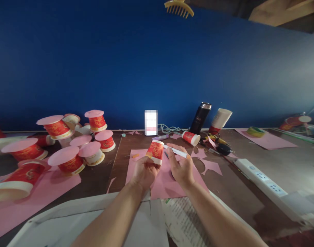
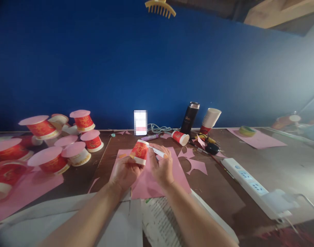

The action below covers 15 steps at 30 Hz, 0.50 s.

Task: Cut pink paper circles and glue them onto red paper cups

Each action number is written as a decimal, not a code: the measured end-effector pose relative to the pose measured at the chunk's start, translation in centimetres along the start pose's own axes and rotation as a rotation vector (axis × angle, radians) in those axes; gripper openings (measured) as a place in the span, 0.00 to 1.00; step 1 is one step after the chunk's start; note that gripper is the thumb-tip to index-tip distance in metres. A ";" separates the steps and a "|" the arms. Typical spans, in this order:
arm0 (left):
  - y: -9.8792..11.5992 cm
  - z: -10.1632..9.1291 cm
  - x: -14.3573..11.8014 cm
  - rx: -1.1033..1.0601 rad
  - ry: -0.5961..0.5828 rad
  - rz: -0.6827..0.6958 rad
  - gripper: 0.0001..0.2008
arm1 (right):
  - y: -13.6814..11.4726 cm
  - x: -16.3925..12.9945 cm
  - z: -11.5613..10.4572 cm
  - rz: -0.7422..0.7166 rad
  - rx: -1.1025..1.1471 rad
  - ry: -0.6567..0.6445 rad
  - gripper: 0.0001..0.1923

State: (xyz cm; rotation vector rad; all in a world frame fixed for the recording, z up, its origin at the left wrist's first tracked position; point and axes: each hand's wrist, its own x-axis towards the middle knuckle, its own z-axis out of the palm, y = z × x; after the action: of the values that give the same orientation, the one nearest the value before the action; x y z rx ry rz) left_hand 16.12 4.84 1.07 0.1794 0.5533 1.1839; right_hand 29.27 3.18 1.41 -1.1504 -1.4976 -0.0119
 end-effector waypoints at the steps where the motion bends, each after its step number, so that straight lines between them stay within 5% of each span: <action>1: 0.0 0.0 0.0 0.002 -0.001 -0.002 0.12 | 0.0 0.0 0.0 -0.001 0.002 0.000 0.09; 15: 0.0 0.1 -0.2 0.001 0.000 -0.027 0.12 | 0.0 0.1 0.0 0.004 -0.018 -0.019 0.09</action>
State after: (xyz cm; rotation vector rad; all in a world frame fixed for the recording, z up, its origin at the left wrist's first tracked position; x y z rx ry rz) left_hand 16.10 4.70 1.17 0.1727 0.5544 1.1577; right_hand 29.25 3.22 1.48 -1.1707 -1.5153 -0.0117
